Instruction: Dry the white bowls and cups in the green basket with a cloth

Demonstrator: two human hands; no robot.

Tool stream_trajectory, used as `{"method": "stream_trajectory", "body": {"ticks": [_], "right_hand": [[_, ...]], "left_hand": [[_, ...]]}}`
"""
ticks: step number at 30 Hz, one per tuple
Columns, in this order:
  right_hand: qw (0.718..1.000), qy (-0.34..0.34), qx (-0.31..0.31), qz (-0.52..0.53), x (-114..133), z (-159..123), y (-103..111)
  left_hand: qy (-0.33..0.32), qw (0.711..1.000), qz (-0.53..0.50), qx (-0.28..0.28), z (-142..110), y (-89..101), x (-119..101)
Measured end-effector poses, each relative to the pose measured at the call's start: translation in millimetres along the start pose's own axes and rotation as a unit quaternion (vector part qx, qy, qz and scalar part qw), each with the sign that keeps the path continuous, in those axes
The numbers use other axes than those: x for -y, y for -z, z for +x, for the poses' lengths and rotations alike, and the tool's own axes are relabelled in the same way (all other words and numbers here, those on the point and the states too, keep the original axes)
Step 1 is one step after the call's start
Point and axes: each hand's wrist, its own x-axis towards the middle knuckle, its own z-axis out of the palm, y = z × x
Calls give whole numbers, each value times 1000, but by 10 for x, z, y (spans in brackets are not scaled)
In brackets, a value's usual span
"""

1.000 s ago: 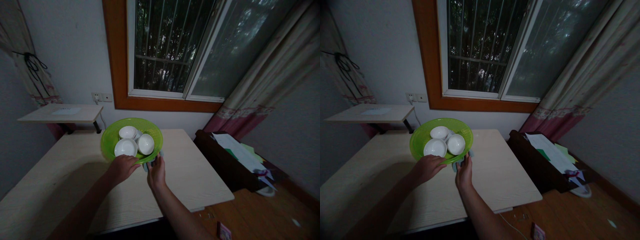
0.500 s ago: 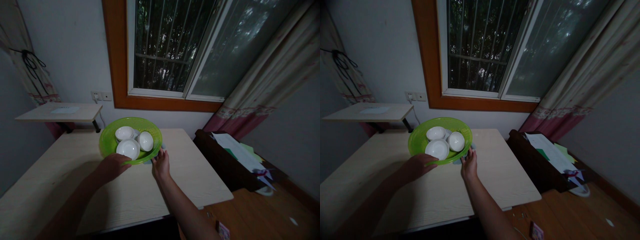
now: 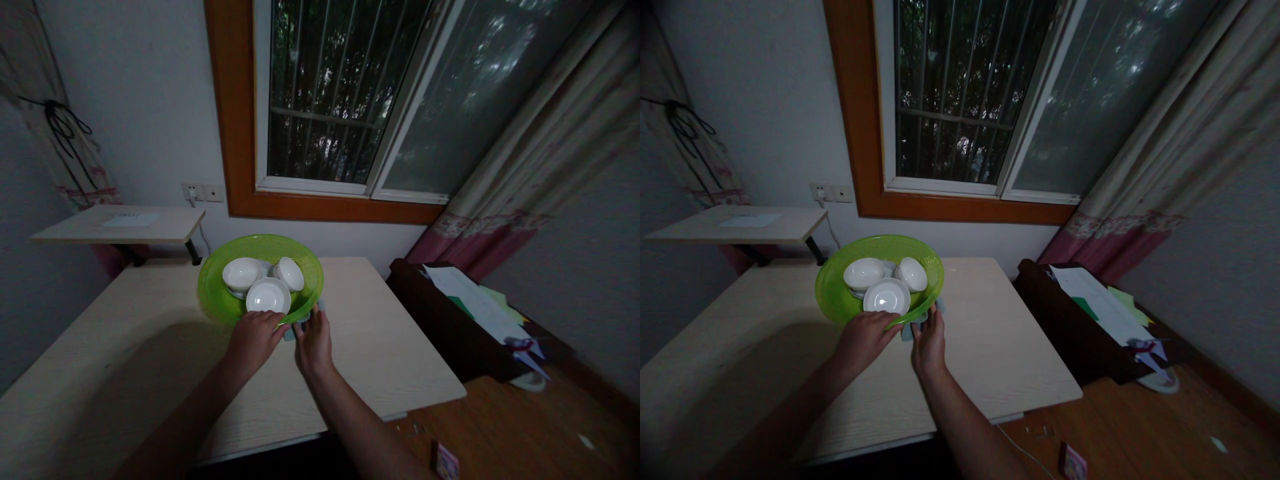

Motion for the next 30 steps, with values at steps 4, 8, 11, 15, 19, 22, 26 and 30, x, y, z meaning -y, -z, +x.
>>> {"method": "stream_trajectory", "body": {"ticks": [4,8,11,15,19,22,26,30], "right_hand": [[1000,-3,-3,-12,60,92,45],[1000,2,-11,-16,162,178,35],[1000,3,-16,-16,195,194,1],[1000,7,-3,-10,142,137,-34],[1000,2,-7,-11,54,33,-46],[1000,5,-7,-8,10,-28,-40],[1000,9,1,-7,4,-34,-12],[1000,15,-3,-13,62,53,16]], "left_hand": [[0,999,-45,17,27,73,75],[-72,995,-55,44,-70,218,468],[-94,994,-27,53,-143,295,707],[-101,994,-13,28,-163,259,725],[-91,996,-5,-18,-104,103,440],[-52,998,9,-27,-17,0,140],[-10,1000,-3,-10,103,-45,-124],[-52,997,-44,18,113,3,24]]}}
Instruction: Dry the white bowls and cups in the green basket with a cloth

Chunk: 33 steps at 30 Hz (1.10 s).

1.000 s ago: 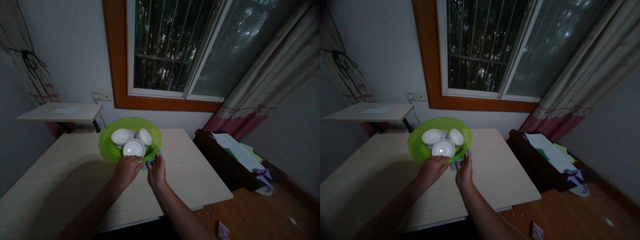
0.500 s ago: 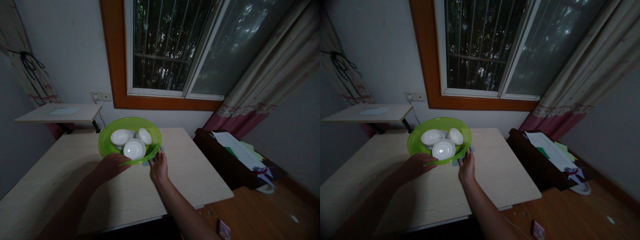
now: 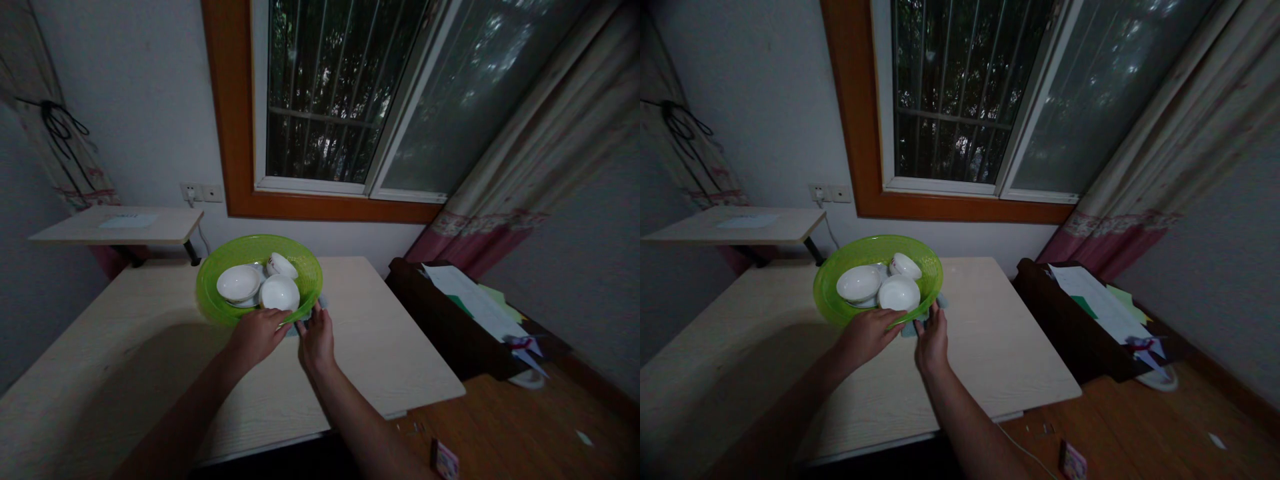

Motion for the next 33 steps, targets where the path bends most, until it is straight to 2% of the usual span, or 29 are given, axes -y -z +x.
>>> {"method": "stream_trajectory", "body": {"ticks": [3,6,9,13,16,19,21,23,26,29,33], "right_hand": [[1000,3,-9,-4,60,102,8],[1000,1,-16,-7,103,186,2],[1000,-1,-21,-8,100,196,-19],[1000,2,-9,11,19,72,-69],[1000,6,-5,13,-67,-60,-109],[1000,1,-18,23,-131,-146,-128],[999,-3,-24,25,-146,-158,-118],[1000,-2,-20,22,-135,-133,-91],[1000,6,-5,15,-78,-46,-42],[1000,6,-6,2,-1,61,-19],[1000,4,-23,-10,53,145,-37]], "left_hand": [[-60,998,-21,26,-136,125,289],[-59,997,-8,44,-300,286,547],[-43,998,19,41,-394,395,670],[-51,998,26,25,-372,359,602],[-50,998,25,-2,-279,222,394],[-7,999,40,-16,-155,77,118],[22,998,53,-25,-79,21,-32],[24,998,48,-17,-31,15,-95],[-8,1000,11,7,-37,81,8],[-44,999,-7,29,-133,189,261],[-62,998,-8,17,-284,319,540]]}}
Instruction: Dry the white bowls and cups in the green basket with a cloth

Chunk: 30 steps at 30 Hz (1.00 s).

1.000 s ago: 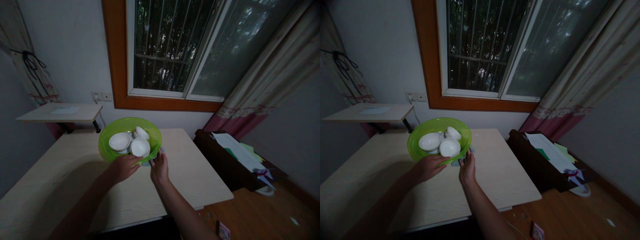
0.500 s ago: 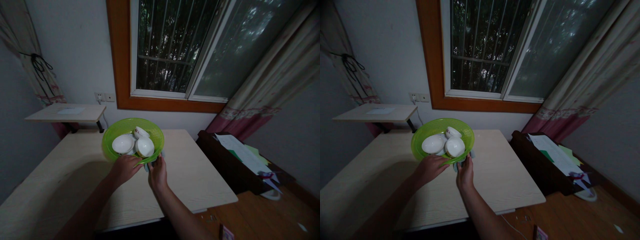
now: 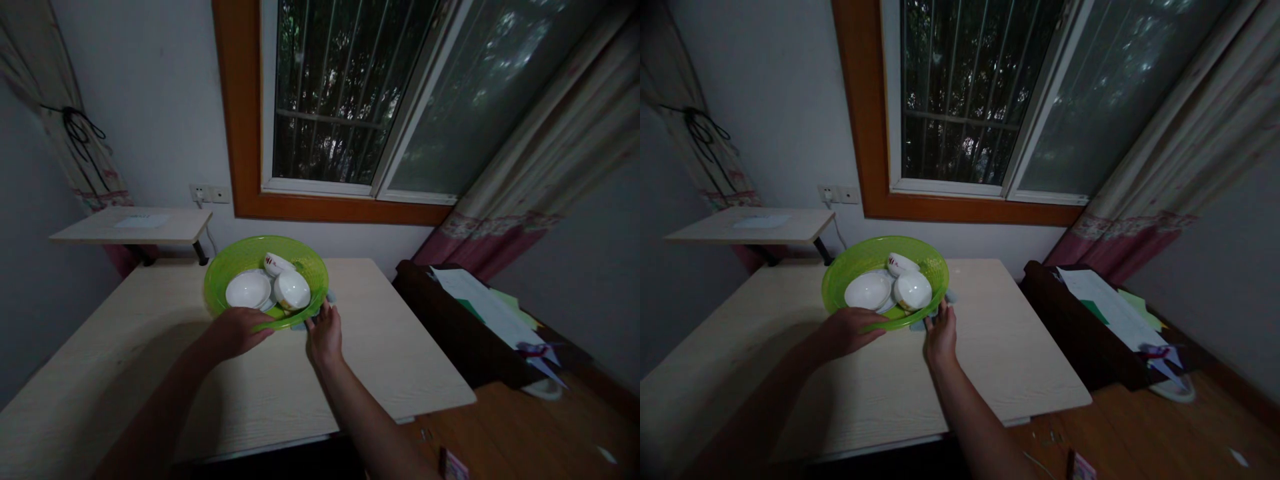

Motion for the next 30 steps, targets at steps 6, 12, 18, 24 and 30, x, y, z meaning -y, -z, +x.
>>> {"method": "stream_trajectory", "body": {"ticks": [6,12,18,24,30], "right_hand": [[1000,12,7,-14,-57,-118,-11],[1000,17,-21,9,-97,-229,17],[998,24,-45,28,-51,-166,0],[997,48,-37,46,30,-64,-2],[996,45,-81,15,127,2,198]], "left_hand": [[-6,999,28,-30,8,-92,-63],[73,996,46,-31,249,-284,-441],[99,994,41,-34,344,-302,-629],[102,988,-9,-115,286,-223,-409],[154,940,-7,-304,108,7,171]]}}
